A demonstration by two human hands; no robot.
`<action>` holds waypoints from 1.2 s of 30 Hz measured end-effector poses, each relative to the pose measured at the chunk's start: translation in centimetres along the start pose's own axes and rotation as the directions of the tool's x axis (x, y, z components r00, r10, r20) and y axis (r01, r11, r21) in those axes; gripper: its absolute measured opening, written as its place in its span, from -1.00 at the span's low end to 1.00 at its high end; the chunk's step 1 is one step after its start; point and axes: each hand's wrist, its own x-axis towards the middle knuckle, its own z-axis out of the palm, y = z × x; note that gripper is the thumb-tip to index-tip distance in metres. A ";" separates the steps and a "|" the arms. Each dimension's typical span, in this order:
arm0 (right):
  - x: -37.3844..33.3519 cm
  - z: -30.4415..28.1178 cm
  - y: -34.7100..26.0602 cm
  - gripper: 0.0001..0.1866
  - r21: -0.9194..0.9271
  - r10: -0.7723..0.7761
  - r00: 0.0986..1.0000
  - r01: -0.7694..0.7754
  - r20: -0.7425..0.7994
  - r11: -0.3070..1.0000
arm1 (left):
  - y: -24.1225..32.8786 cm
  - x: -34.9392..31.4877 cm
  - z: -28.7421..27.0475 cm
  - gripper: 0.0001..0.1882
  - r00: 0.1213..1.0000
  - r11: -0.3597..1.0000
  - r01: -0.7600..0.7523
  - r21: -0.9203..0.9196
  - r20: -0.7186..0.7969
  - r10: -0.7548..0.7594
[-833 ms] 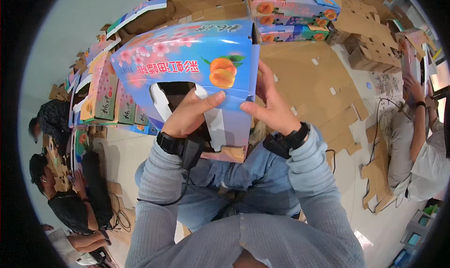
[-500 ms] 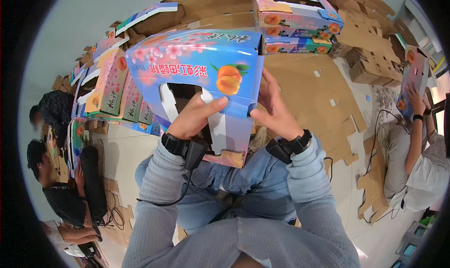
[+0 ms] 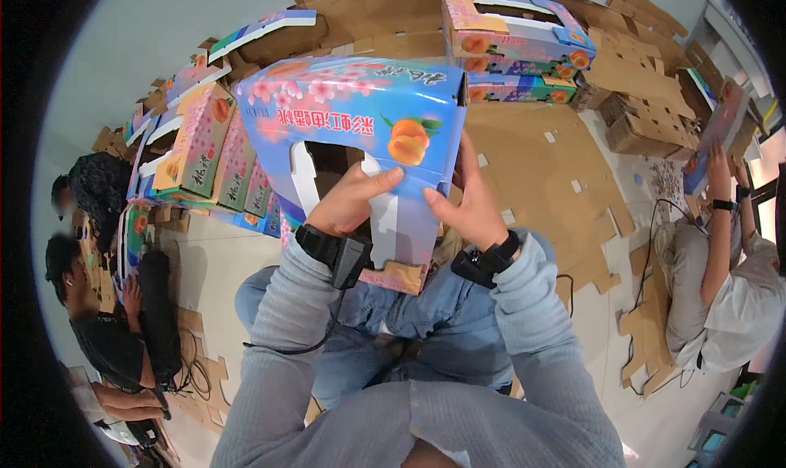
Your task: Assembling and stacking cardboard fruit boxes while sitting on the floor.
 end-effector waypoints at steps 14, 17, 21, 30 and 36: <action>-0.2 -1.4 -0.5 0.12 0.111 -0.019 0.993 0.006 0.113 0.994 | 0.4 -0.5 0.0 -0.38 1.000 0.999 0.014 0.044 0.025 -0.015; -0.2 -2.3 -2.2 0.09 0.145 -0.026 0.996 0.013 0.082 0.989 | 0.3 -1.5 -0.1 -0.39 0.999 1.000 0.006 0.022 0.044 -0.007; -0.2 -2.7 -5.2 0.09 0.181 -0.113 0.985 0.088 0.132 0.979 | 0.1 -3.1 0.1 -0.34 0.995 0.996 -0.078 0.033 0.058 0.076; -1.0 -1.9 -10.6 -0.05 -0.142 -0.162 0.952 0.204 0.259 0.969 | 1.0 -5.2 1.0 -0.27 0.996 0.999 -0.047 0.013 0.073 0.046; -1.6 -2.2 -11.2 0.01 -0.234 -0.088 0.967 0.145 0.237 0.961 | 0.7 -5.8 1.9 -0.31 0.997 0.997 -0.045 0.055 0.070 0.041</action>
